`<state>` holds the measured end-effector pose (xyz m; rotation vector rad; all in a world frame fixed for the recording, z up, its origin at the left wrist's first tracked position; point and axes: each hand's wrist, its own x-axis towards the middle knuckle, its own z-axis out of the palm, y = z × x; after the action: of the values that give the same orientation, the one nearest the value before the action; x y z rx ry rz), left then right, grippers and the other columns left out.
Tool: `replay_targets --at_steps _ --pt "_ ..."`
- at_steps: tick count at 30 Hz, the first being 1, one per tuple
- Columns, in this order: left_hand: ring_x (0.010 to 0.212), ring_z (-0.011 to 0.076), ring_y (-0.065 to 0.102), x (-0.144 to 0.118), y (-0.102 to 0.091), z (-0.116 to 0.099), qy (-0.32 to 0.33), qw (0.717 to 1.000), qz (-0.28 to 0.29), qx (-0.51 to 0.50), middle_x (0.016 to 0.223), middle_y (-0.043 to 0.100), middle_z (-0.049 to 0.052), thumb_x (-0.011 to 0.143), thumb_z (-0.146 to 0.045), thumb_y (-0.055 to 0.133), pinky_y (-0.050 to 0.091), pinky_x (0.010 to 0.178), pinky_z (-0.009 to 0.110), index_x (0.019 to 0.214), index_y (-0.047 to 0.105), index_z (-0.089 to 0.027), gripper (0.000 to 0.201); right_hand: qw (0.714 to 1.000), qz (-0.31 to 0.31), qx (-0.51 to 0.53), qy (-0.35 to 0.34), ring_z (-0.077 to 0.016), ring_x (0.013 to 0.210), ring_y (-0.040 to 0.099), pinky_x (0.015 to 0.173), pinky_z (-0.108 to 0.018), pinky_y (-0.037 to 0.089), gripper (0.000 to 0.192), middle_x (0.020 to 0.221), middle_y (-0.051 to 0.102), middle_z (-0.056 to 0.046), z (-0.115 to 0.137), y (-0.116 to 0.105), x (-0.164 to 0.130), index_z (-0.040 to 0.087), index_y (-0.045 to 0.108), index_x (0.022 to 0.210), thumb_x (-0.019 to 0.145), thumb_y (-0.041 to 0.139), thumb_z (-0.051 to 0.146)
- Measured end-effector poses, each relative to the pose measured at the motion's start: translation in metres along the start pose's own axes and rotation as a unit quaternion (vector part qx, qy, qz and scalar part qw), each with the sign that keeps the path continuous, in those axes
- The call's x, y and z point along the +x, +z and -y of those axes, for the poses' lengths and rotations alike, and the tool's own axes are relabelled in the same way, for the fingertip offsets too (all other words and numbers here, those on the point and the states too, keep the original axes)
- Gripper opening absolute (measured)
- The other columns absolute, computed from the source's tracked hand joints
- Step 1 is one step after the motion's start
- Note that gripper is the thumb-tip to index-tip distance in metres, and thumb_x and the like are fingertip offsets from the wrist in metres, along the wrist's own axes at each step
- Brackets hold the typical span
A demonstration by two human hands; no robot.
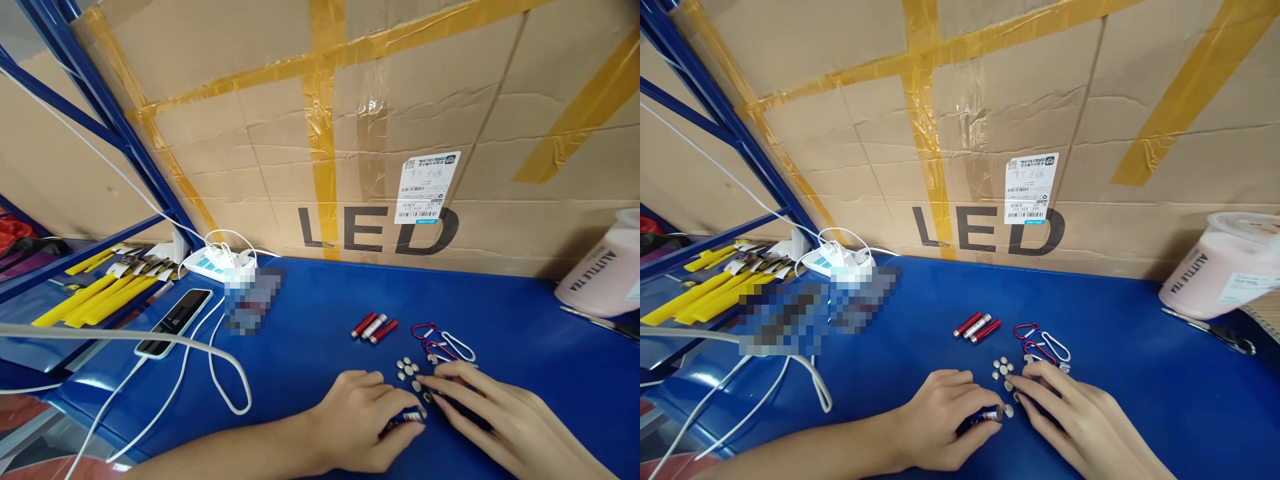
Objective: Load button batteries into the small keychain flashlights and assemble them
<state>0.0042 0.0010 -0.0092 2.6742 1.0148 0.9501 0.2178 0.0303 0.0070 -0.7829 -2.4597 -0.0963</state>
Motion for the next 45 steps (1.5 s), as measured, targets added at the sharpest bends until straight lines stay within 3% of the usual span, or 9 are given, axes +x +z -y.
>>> replay_targets --at_steps 8,16,26,32,39,45 --pt "0.051 0.0119 0.056 0.001 0.000 0.000 0.002 1.000 -0.019 -0.017 0.065 0.068 -0.001 0.094 -0.030 0.040 0.040 0.052 0.023 0.088 0.060 -0.017 0.025 1.000 -0.017 -0.009 -0.002 -0.0130 0.067 0.071 0.060 -0.014 0.057 0.041 0.092 0.071 -0.007 -0.005 0.000 0.000 0.018 0.069 0.102 0.097 0.029 0.022" --pt "0.054 0.0123 0.061 0.000 -0.002 -0.001 -0.008 1.000 0.001 -0.016 0.066 0.069 -0.001 0.096 -0.033 0.036 0.041 0.053 0.024 0.090 0.060 -0.017 0.029 1.000 -0.020 -0.003 -0.015 -0.0114 0.066 0.071 0.059 -0.012 0.056 0.045 0.088 0.072 -0.005 -0.001 -0.002 0.003 0.019 0.070 0.093 0.098 0.025 0.022" --pt "0.057 0.0131 0.066 0.000 -0.003 -0.001 -0.015 0.999 0.028 -0.027 0.068 0.069 0.000 0.096 -0.031 0.035 0.042 0.052 0.022 0.093 0.058 -0.017 0.027 0.996 -0.072 0.030 -0.041 -0.0100 0.074 0.071 0.067 -0.011 0.056 0.037 0.082 0.073 -0.002 0.003 -0.003 0.002 0.020 0.069 0.089 0.098 0.033 0.022" --pt "0.061 0.0146 0.068 -0.002 -0.003 0.001 -0.024 0.998 0.047 -0.032 0.075 0.070 0.000 0.098 -0.032 0.032 0.046 0.057 0.022 0.098 0.053 -0.017 0.026 0.994 -0.067 0.091 -0.006 -0.0118 0.076 0.069 0.069 -0.018 0.056 0.025 0.084 0.071 -0.001 0.004 0.008 -0.009 0.021 0.066 0.090 0.097 0.041 0.025" --pt "0.055 0.0142 0.066 -0.002 -0.002 0.001 -0.010 0.999 0.042 -0.007 0.072 0.069 -0.002 0.099 -0.035 0.027 0.041 0.051 0.024 0.097 0.049 -0.018 0.028 0.989 -0.096 0.107 -0.022 -0.0132 0.076 0.069 0.065 -0.022 0.055 0.019 0.085 0.072 -0.002 0.005 0.011 -0.015 0.022 0.067 0.093 0.094 0.047 0.020" --pt "0.056 0.0151 0.064 -0.002 -0.003 0.000 -0.019 0.999 0.040 0.026 0.070 0.068 -0.002 0.101 -0.040 0.020 0.042 0.054 0.026 0.097 0.050 -0.018 0.037 0.975 -0.127 0.179 0.046 -0.0128 0.072 0.069 0.065 -0.018 0.056 0.015 0.079 0.072 -0.001 0.016 0.002 -0.002 0.022 0.068 0.086 0.090 0.053 0.020"
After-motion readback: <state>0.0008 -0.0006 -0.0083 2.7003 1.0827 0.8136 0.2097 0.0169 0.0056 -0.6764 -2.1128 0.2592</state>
